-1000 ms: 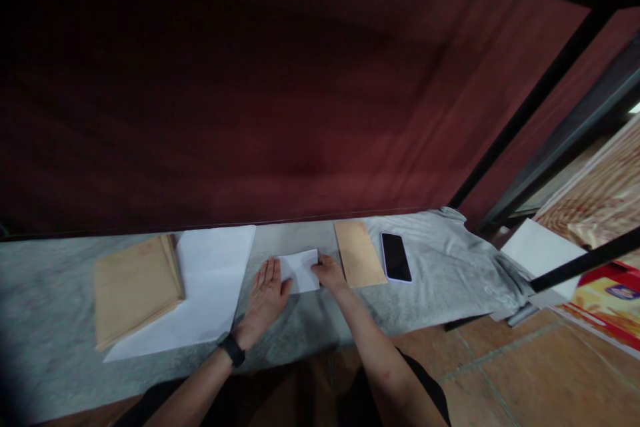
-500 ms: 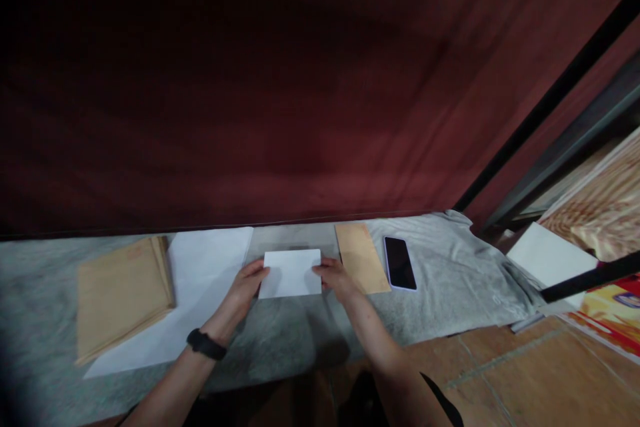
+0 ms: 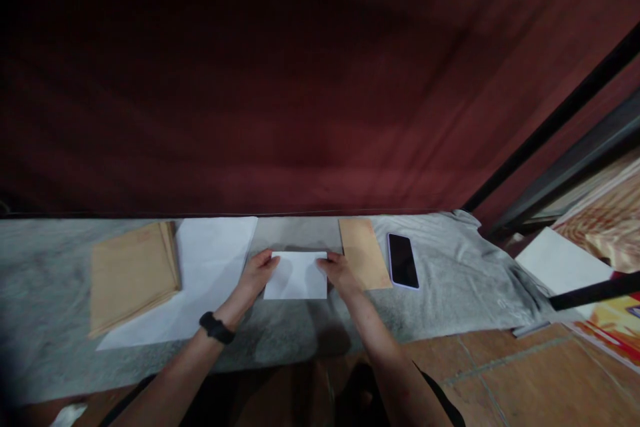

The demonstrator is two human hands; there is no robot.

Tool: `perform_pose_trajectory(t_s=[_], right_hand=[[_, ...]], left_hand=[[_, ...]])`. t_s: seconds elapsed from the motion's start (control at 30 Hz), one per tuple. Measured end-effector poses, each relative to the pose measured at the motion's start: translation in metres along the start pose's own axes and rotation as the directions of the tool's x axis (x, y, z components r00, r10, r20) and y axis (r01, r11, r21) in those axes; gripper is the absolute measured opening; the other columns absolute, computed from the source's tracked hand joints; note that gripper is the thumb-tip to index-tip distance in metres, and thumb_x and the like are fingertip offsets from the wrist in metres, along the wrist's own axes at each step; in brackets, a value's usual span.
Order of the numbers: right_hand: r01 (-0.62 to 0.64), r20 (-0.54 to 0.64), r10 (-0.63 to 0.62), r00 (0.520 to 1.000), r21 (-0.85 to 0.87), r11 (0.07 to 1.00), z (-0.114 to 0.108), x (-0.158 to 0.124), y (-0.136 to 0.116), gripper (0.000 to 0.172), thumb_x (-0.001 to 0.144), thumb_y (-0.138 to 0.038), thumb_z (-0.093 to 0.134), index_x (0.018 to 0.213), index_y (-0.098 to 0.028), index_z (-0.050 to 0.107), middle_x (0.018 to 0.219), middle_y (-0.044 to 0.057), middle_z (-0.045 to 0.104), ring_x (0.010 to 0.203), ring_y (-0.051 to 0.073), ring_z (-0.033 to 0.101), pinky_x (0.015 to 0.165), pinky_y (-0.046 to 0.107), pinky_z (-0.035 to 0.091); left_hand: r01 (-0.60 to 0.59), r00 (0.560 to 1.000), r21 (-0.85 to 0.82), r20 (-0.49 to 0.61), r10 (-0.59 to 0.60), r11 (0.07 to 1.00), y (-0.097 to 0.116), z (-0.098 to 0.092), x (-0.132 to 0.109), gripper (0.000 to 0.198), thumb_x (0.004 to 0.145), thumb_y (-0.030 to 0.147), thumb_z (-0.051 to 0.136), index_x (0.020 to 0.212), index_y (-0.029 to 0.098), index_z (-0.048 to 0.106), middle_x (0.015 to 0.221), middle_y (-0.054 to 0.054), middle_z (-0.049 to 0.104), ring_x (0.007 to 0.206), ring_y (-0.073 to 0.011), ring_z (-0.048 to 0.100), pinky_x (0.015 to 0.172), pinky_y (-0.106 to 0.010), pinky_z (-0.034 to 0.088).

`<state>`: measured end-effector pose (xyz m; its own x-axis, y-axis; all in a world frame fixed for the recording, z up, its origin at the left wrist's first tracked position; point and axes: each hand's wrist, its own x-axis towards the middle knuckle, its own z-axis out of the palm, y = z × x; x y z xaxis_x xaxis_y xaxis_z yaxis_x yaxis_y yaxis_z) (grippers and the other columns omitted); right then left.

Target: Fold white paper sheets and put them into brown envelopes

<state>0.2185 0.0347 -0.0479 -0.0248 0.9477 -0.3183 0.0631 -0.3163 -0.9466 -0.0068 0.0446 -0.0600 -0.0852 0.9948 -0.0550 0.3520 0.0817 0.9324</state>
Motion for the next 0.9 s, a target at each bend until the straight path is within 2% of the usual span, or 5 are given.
perform_pose_trajectory(t_s=[0.1,0.27,0.4,0.6,0.9], right_hand=[[0.043,-0.055,-0.058,0.997,-0.248,0.968,0.003,0.002,0.003,0.032,0.078,-0.045,0.065,0.087,-0.015,0.071,0.072,0.002,0.070,0.068,0.018,0.064,0.059,0.026,0.048],[0.094,-0.152,-0.212,0.965,-0.553,0.828,0.004,0.002,0.003,0.024,0.088,-0.027,0.053,0.102,-0.019,0.070,0.087,0.005,0.072,0.089,0.023,0.066,0.080,0.032,0.051],[0.225,-0.077,-0.506,0.859,-0.831,0.509,0.013,-0.008,0.005,0.043,0.094,-0.022,0.044,0.136,-0.016,0.055,0.131,0.014,0.062,0.121,0.026,0.057,0.104,0.039,0.044],[0.454,0.283,-0.508,0.814,-0.854,0.252,0.045,-0.028,0.022,0.047,0.101,-0.030,0.039,0.146,-0.019,0.048,0.152,0.010,0.047,0.140,0.024,0.041,0.116,0.043,0.035],[0.401,0.268,-0.518,0.812,-0.902,0.162,0.052,-0.031,0.038,0.054,0.103,-0.041,0.038,0.153,-0.020,0.038,0.160,0.011,0.033,0.148,0.027,0.030,0.119,0.048,0.027]], left_hand=[[-0.071,0.997,0.126,-0.007,0.072,0.990,0.001,-0.002,0.001,0.019,0.083,0.027,0.053,0.065,0.021,0.050,0.055,0.007,0.042,0.056,-0.0113,0.043,0.055,-0.022,0.032],[-0.094,0.996,0.439,0.036,0.088,0.893,0.019,-0.005,-0.005,0.014,0.090,0.025,0.051,0.080,0.021,0.060,0.061,0.004,0.054,0.059,-0.0137,0.051,0.059,-0.024,0.031],[-0.072,0.997,0.550,0.067,0.041,0.832,0.028,-0.006,-0.005,0.013,0.093,0.025,0.050,0.092,0.021,0.063,0.073,0.000,0.066,0.068,-0.0162,0.061,0.061,-0.025,0.034],[-0.057,0.997,0.629,0.075,0.013,0.775,0.031,-0.008,-0.005,0.014,0.095,0.023,0.048,0.098,0.020,0.062,0.084,-0.004,0.071,0.077,-0.0182,0.066,0.067,-0.026,0.040],[0.019,1.000,0.791,-0.017,-0.009,0.611,0.037,0.001,-0.019,0.034,0.100,0.024,0.034,0.131,0.018,0.049,0.092,-0.011,0.074,0.083,-0.0221,0.072,0.070,-0.028,0.047]])
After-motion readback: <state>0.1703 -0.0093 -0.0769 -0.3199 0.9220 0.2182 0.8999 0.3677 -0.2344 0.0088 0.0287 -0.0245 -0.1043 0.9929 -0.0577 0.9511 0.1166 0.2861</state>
